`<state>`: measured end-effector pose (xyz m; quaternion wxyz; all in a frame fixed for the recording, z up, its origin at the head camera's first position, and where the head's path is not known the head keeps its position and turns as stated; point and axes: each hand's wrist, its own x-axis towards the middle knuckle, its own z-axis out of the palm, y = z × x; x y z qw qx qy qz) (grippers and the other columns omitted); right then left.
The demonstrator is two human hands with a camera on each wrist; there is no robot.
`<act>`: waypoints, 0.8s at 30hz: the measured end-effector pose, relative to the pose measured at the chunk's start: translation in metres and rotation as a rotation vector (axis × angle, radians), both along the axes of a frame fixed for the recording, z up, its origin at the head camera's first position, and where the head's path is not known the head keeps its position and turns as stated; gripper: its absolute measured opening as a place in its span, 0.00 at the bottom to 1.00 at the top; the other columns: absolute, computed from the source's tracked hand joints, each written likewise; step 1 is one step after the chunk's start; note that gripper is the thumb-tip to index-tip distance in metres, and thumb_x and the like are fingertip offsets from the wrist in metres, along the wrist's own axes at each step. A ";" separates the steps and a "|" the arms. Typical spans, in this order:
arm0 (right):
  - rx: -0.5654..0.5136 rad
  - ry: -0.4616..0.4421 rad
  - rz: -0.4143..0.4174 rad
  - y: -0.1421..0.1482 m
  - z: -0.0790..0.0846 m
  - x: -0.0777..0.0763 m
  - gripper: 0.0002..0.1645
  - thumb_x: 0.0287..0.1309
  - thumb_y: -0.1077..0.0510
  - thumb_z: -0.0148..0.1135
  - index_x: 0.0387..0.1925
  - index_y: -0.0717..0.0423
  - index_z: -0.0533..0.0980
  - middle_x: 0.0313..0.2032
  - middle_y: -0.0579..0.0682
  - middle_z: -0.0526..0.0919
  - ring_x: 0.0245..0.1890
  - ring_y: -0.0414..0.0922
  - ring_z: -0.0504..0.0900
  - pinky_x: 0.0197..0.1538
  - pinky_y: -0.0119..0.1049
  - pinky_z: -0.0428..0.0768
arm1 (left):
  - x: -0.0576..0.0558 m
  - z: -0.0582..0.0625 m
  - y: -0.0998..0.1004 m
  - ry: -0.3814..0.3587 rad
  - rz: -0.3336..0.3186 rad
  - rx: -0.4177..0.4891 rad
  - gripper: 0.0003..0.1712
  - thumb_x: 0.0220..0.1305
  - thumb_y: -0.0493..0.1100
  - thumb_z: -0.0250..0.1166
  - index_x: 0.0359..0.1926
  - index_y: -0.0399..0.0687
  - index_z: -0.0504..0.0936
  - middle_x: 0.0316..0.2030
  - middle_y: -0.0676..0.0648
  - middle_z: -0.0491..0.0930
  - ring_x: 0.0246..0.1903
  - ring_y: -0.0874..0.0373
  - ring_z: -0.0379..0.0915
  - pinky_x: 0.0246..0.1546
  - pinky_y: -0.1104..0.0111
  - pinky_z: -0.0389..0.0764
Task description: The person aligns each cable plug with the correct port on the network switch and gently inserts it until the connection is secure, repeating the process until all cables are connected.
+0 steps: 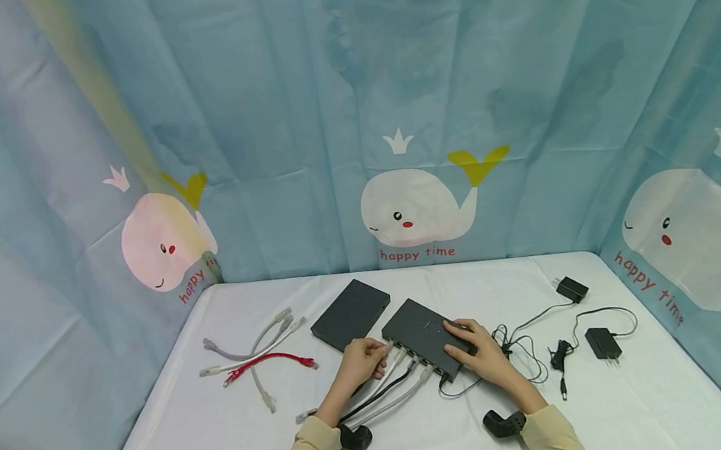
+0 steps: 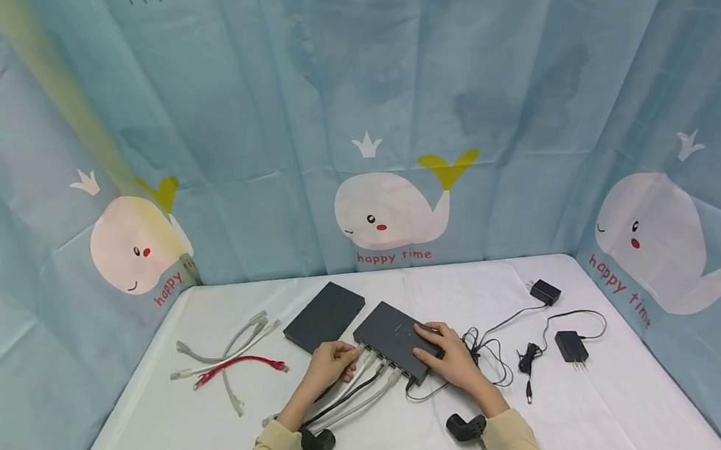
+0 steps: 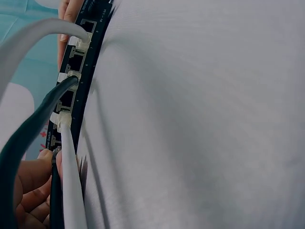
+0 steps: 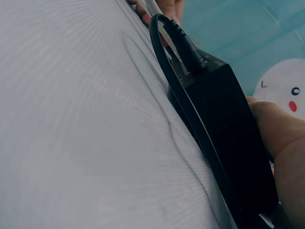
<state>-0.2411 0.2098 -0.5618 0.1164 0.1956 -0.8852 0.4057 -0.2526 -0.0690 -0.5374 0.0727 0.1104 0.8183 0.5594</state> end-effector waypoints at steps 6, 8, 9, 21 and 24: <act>0.002 0.003 -0.002 0.000 -0.001 -0.001 0.31 0.56 0.50 0.64 0.61 0.50 0.70 0.59 0.60 0.68 0.57 0.59 0.67 0.54 0.59 0.67 | 0.000 0.000 0.000 -0.010 0.006 -0.004 0.12 0.65 0.40 0.59 0.37 0.31 0.80 0.19 0.42 0.80 0.14 0.62 0.75 0.17 0.68 0.80; 0.000 0.002 0.000 0.000 -0.001 -0.001 0.31 0.56 0.50 0.64 0.61 0.50 0.70 0.59 0.60 0.68 0.57 0.59 0.67 0.54 0.59 0.67 | 0.000 0.000 0.000 -0.008 0.006 -0.011 0.12 0.65 0.40 0.59 0.37 0.31 0.80 0.19 0.43 0.80 0.14 0.62 0.75 0.17 0.68 0.79; 0.000 0.003 0.001 -0.001 0.000 0.000 0.31 0.56 0.50 0.64 0.61 0.50 0.70 0.59 0.60 0.68 0.57 0.59 0.67 0.54 0.59 0.67 | 0.000 0.000 0.000 -0.008 0.004 -0.015 0.12 0.65 0.40 0.59 0.37 0.32 0.79 0.19 0.43 0.80 0.14 0.62 0.75 0.17 0.68 0.79; 0.004 0.008 0.000 0.000 0.000 0.000 0.31 0.56 0.51 0.64 0.61 0.51 0.70 0.59 0.60 0.68 0.57 0.59 0.67 0.54 0.59 0.67 | -0.001 -0.003 0.001 0.006 -0.022 -0.002 0.12 0.65 0.40 0.58 0.38 0.32 0.80 0.19 0.44 0.80 0.15 0.63 0.76 0.17 0.70 0.79; 0.001 0.008 0.000 0.000 0.000 -0.001 0.31 0.56 0.51 0.64 0.61 0.51 0.70 0.59 0.61 0.67 0.57 0.59 0.67 0.53 0.59 0.67 | -0.002 -0.003 0.002 0.027 -0.027 0.000 0.12 0.65 0.41 0.58 0.37 0.32 0.80 0.19 0.43 0.79 0.15 0.62 0.76 0.17 0.69 0.79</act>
